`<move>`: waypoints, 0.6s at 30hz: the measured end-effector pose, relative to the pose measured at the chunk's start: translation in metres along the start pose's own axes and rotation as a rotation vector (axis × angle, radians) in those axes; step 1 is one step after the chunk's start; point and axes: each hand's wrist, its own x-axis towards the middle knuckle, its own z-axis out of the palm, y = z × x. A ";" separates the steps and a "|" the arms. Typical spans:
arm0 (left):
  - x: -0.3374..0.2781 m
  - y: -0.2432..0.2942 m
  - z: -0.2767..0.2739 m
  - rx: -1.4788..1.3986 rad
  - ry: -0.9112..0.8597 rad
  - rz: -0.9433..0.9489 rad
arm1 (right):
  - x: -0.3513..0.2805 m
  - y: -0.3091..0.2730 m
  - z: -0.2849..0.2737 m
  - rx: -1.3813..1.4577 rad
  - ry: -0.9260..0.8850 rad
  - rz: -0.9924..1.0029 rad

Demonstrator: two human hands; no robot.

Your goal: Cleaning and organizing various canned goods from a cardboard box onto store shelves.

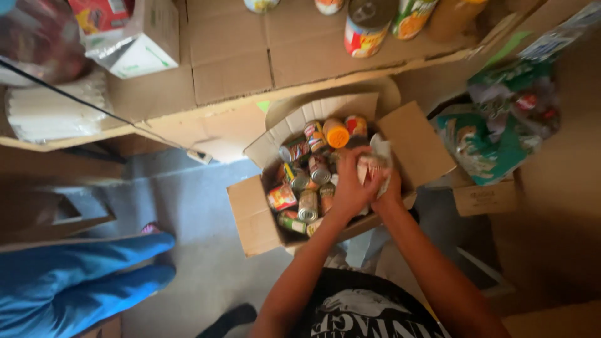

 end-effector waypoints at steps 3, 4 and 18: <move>-0.005 0.014 -0.007 -0.130 -0.230 -0.065 | 0.008 -0.015 0.003 0.414 -0.011 0.197; -0.007 0.011 -0.006 -0.131 -0.228 -0.058 | 0.004 -0.024 0.004 0.413 -0.018 0.193; 0.012 -0.063 0.008 -1.448 -0.107 -0.804 | -0.071 -0.138 0.217 -0.831 -0.216 -0.600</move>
